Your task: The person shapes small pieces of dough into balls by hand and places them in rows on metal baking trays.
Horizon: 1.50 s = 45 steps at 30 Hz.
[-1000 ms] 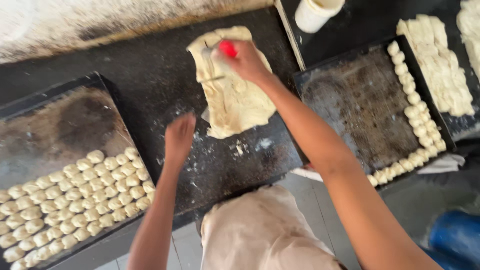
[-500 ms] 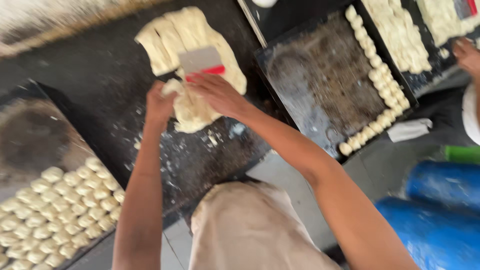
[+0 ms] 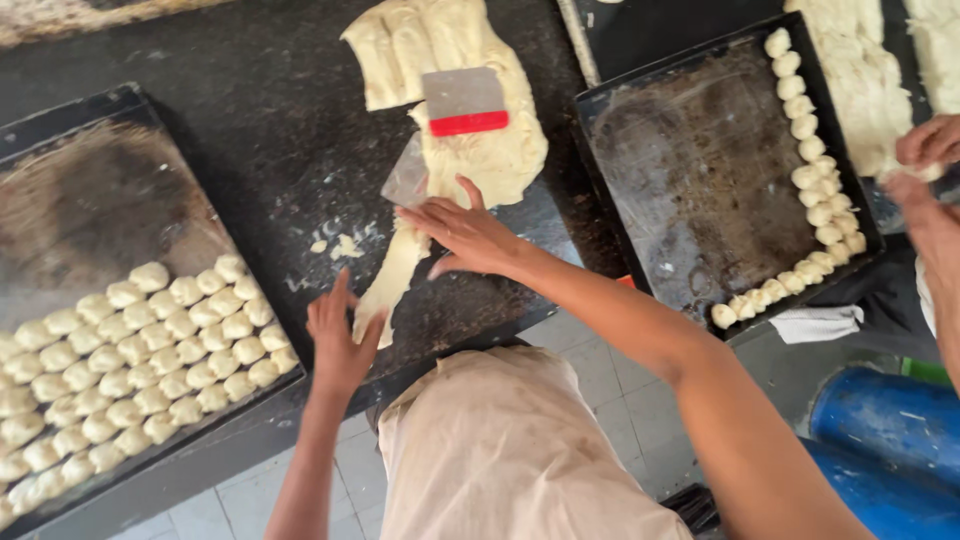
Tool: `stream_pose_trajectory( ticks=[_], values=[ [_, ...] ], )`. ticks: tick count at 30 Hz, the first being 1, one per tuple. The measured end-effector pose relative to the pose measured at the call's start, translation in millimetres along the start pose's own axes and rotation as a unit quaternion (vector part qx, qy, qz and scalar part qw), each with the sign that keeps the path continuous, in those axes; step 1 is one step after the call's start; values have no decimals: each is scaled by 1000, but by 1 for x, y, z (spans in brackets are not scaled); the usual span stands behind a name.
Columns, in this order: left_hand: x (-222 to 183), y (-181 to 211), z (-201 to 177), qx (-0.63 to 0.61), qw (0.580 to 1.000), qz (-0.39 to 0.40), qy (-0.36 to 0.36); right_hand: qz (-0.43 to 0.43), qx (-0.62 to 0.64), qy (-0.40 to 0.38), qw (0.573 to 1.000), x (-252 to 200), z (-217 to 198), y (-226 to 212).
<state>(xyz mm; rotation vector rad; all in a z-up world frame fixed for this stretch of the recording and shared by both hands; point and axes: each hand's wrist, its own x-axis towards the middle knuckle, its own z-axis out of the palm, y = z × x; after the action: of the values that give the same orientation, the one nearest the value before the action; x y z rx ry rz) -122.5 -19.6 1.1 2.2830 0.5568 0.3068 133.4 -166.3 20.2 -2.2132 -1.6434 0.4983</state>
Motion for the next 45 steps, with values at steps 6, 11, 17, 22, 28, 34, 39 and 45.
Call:
stream_pose_trajectory(
  ticks=[6, 11, 17, 22, 28, 34, 39, 45],
  values=[
    [37, 9, 27, 126, 990, 59, -32, -73, 42, 18, 996, -15, -1, -58],
    [43, 40, 8, -170, 954, -39, -245, -107, 106, 231, 961, -93, -4, -61],
    [81, 85, 49, -7, 967, 102, -234, -16, -155, 326, 933, -146, -2, 9],
    [102, 80, 68, 216, 949, 159, -165, 155, -136, 197, 958, -143, 19, 24],
    [83, 30, 57, -92, 959, 49, -265, 146, -71, 119, 980, -133, 39, -19],
    [74, 3, 37, 153, 961, 107, -205, 143, -143, 65, 977, -95, 35, -50],
    [55, 16, 14, -39, 971, 68, -227, 149, -68, 23, 986, -90, 32, -72],
    [52, 2, -24, 36, 980, -75, -179, 153, -133, -89, 975, -62, 41, -105]
  ],
)
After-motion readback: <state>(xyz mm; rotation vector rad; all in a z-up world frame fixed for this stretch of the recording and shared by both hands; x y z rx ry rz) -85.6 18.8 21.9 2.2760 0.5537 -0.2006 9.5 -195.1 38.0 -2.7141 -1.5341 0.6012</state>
